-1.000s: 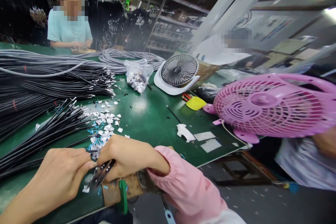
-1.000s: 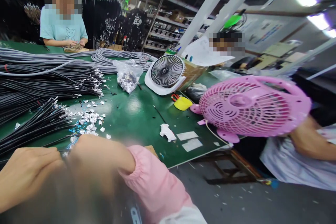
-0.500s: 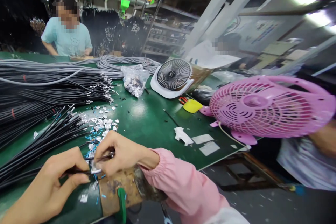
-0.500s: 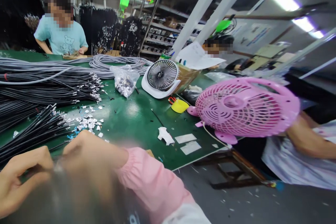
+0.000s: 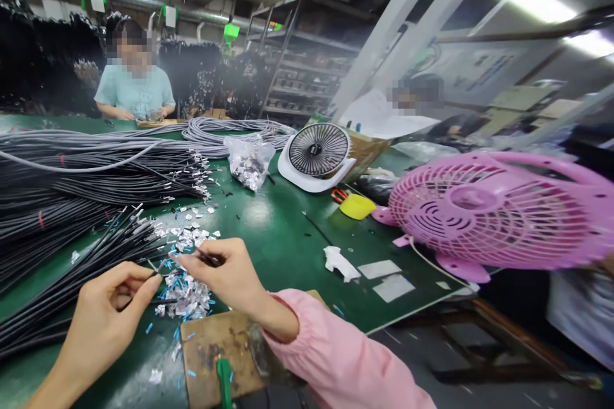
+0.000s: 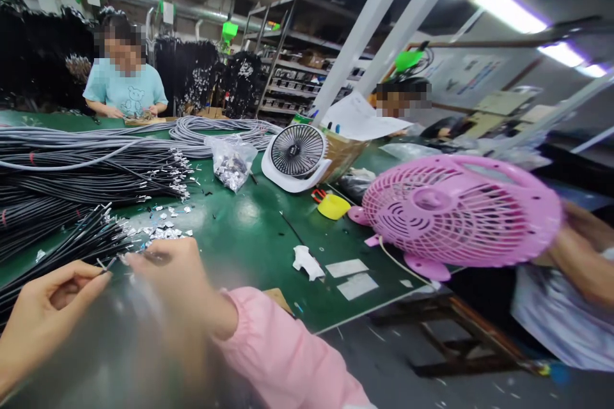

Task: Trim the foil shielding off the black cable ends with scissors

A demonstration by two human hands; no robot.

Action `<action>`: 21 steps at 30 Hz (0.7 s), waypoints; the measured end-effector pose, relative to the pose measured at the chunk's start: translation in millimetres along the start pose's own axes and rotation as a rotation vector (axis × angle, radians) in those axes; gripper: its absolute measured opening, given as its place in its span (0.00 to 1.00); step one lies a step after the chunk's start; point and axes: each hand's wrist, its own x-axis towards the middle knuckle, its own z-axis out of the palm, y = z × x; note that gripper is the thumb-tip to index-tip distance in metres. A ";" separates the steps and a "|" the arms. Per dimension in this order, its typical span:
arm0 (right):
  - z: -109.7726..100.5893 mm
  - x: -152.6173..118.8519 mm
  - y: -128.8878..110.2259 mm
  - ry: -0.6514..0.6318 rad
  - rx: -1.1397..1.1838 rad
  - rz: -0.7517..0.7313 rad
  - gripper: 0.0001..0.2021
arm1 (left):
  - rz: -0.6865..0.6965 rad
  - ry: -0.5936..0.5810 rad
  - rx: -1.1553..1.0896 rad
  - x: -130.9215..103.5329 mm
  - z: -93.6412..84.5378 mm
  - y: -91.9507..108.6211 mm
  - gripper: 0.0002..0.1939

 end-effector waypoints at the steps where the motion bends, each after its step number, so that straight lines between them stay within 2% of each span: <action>1: 1.6 1.3 -0.9 0.019 -0.070 -0.035 0.19 | -0.022 -0.002 -0.030 0.3 -0.9 1.7 0.19; 6: 5.3 3.1 11.7 -0.111 -0.252 -0.342 0.08 | -0.012 -0.047 -0.086 -2.5 -1.8 -1.8 0.18; 10: 4.1 2.8 19.9 -0.154 -0.275 -0.342 0.08 | 0.061 -0.072 -0.110 -3.9 -0.3 -12.2 0.17; 16: 6.4 1.9 20.8 -0.150 -0.170 -0.410 0.06 | 0.005 -0.108 -0.160 -3.3 0.7 -22.8 0.21; 18: 7.6 1.4 17.3 -0.153 -0.110 -0.314 0.04 | 0.043 -0.099 -0.145 -3.8 0.6 -22.9 0.20; 21: 7.6 2.4 8.9 -0.245 0.098 0.036 0.05 | 0.221 -0.047 -0.057 -4.5 -0.7 -19.4 0.14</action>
